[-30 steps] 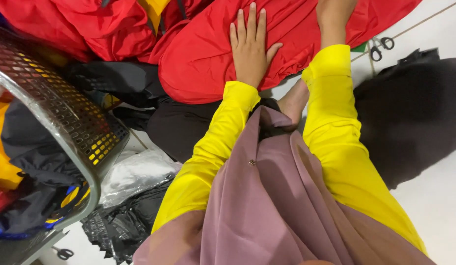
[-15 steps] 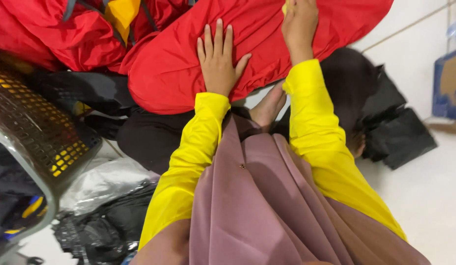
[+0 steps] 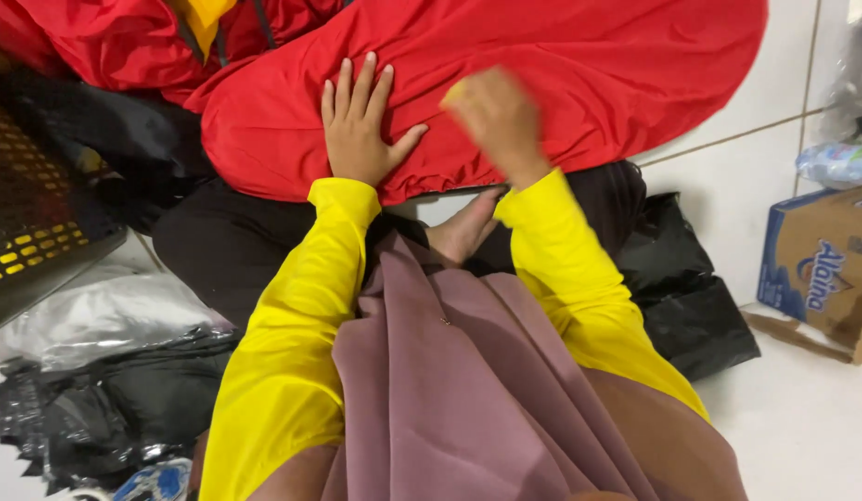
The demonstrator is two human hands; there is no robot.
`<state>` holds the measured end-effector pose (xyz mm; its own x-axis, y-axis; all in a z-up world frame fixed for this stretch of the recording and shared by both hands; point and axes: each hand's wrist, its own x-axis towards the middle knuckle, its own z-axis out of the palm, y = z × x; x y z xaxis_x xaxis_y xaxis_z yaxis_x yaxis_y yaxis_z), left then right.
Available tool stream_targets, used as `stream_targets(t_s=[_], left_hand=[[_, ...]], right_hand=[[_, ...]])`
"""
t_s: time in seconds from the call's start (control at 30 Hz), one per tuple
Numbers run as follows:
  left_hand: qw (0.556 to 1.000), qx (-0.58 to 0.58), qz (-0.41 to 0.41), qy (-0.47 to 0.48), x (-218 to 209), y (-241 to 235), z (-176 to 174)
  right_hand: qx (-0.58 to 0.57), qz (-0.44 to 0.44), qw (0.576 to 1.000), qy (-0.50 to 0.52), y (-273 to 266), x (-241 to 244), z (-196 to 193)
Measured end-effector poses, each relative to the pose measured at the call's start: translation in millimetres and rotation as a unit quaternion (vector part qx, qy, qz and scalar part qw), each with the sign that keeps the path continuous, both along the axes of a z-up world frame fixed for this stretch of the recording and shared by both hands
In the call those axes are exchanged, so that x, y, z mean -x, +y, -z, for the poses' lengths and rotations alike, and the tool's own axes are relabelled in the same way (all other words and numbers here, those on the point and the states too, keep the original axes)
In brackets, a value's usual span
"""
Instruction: The person sits on the floor and uses a yellow sponge to wipe the surface of a red jacket. After cleaning, the person folds the jacket and places it into a clear plastic bag.
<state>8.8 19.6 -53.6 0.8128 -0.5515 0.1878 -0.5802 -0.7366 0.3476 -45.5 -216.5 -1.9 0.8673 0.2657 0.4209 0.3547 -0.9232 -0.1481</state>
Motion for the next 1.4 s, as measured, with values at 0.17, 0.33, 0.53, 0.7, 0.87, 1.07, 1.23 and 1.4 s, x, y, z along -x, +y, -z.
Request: stream_targets(t_s=[0.17, 0.33, 0.53, 0.7, 0.87, 1.07, 1.23, 1.4], left_hand=[[0.999, -0.037, 0.000, -0.009, 1.6, -15.1, -13.2], [0.999, -0.039, 0.000, -0.018, 4.5, -15.2, -8.7], [0.996, -0.008, 0.027, -0.089, 13.3, -12.5, 2.4], [0.965, 0.131, 0.141, -0.176, 26.3, -20.3, 1.1], [0.964, 0.099, 0.162, -0.186, 58.9, -5.3, 1.3], [0.982, 0.120, 0.079, -0.118, 50.4, -20.9, -21.2], [0.993, -0.066, 0.063, -0.075, 17.8, -19.2, -16.0], [0.992, -0.017, 0.075, -0.098, 14.5, -20.3, -5.9]], right_hand=[[0.053, 0.372, 0.927, 0.001, -141.4, 18.6, 6.4], [-0.207, 0.439, 0.846, -0.221, -106.3, 31.3, -26.7], [-0.219, 0.046, 0.960, 0.171, -17.2, 10.2, -19.8], [-0.144, 0.410, 0.900, -0.029, -150.6, 29.5, 63.3], [-0.258, 0.465, 0.812, -0.241, -136.0, 55.5, -6.0], [-0.283, 0.092, 0.953, 0.054, 3.7, 19.9, -23.1], [-0.213, 0.184, 0.930, 0.236, -42.8, 10.5, 22.9], [-0.214, 0.447, 0.835, -0.238, -151.9, 48.8, 10.8]])
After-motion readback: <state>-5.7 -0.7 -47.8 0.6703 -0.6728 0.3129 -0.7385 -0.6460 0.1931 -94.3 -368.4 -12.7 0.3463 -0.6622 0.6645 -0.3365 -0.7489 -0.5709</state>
